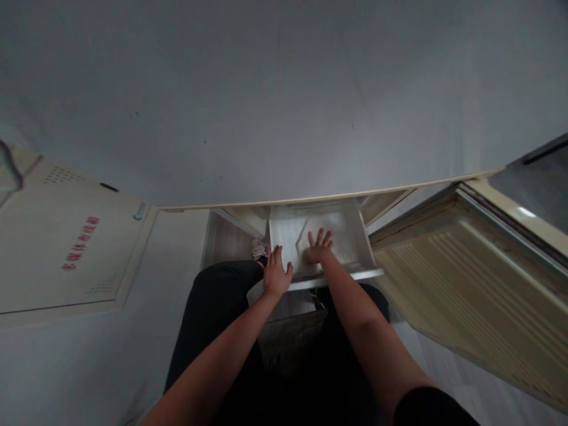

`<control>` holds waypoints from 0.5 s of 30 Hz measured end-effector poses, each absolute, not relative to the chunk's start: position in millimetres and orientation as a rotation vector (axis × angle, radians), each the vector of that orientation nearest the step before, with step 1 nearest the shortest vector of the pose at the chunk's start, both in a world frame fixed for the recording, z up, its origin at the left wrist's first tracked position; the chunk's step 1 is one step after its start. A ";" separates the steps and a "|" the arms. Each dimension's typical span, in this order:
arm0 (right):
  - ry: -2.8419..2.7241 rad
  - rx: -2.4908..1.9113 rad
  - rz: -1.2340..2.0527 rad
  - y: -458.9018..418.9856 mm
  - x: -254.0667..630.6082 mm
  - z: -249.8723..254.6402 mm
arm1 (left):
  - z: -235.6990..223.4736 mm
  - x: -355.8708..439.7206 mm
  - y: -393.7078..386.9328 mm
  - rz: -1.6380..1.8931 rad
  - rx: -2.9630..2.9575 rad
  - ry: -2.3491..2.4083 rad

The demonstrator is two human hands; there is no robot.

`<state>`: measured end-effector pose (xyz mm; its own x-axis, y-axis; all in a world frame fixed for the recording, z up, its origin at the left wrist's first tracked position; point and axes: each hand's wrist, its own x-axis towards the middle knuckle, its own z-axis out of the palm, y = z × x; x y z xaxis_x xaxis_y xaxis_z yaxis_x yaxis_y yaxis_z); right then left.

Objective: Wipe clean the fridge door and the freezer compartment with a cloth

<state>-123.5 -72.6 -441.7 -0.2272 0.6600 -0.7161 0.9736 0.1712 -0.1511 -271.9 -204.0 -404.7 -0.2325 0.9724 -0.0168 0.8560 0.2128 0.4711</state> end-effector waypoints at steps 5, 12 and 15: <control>2.293 1.142 -0.893 -102.7 -179.2 -432.8 | -407.8 -273.8 -204.5 0.537 1.736 2.174; 2.329 1.138 -0.867 -100.3 -199.2 -414.6 | -410.7 -276.1 -204.4 0.557 1.751 2.155; 2.332 1.165 -0.893 -95.5 -178.3 -407.9 | -411.8 -276.5 -204.5 0.566 1.740 2.158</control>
<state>-178.3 -95.5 -407.9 -0.5820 0.5675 -0.5824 0.8114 0.4533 -0.3690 -276.5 -204.5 -411.8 -0.2134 0.9769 0.0061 0.8542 0.1835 0.4865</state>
